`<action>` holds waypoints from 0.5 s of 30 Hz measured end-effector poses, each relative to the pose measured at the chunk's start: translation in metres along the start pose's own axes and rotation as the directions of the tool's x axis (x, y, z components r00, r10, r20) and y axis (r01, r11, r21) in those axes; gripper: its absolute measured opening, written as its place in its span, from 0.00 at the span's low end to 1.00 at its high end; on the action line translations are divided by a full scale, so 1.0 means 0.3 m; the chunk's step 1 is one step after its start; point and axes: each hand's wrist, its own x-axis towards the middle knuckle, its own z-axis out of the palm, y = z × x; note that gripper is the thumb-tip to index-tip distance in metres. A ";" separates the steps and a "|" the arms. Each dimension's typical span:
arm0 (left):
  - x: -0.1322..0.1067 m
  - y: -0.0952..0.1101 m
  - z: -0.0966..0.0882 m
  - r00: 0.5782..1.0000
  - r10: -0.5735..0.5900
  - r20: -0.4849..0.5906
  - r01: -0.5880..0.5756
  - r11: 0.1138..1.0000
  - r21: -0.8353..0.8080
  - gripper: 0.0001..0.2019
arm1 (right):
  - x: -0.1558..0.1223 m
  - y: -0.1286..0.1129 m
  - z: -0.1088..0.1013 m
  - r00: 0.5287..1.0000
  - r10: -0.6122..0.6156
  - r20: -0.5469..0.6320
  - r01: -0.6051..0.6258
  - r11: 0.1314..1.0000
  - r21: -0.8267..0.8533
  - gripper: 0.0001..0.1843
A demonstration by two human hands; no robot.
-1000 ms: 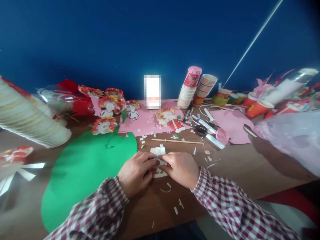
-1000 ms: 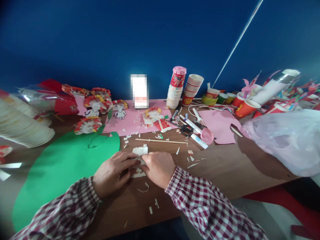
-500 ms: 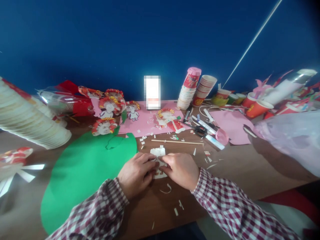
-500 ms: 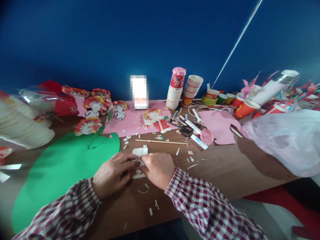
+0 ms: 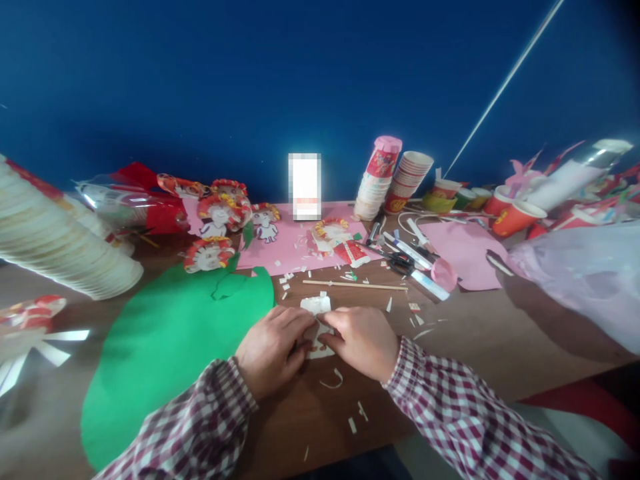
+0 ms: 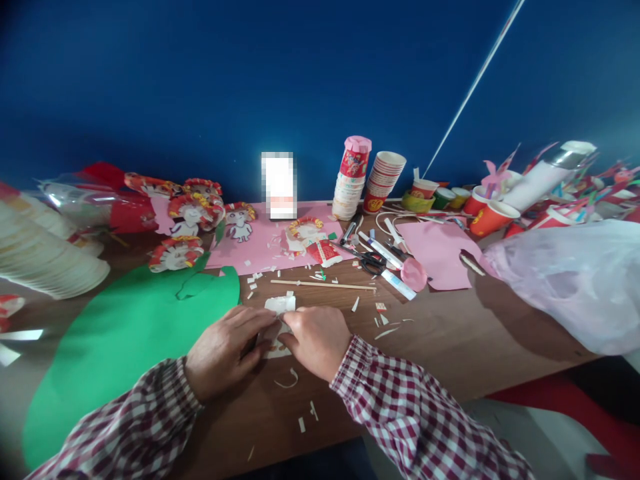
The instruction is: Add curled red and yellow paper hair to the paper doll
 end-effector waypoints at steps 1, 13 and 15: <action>0.000 0.001 0.000 1.000 -0.002 -0.004 0.002 1.000 0.000 0.17 | 0.000 0.000 0.000 1.000 0.000 -0.002 0.000 1.000 -0.001 0.12; 0.000 -0.013 0.002 0.999 0.043 -0.003 -0.042 0.998 0.051 0.13 | 0.000 -0.003 -0.002 1.000 0.015 0.000 -0.015 1.000 0.014 0.13; -0.002 -0.017 0.003 0.999 0.045 0.001 -0.045 0.997 0.058 0.13 | 0.001 -0.003 -0.002 1.000 0.021 -0.002 -0.021 1.000 0.020 0.16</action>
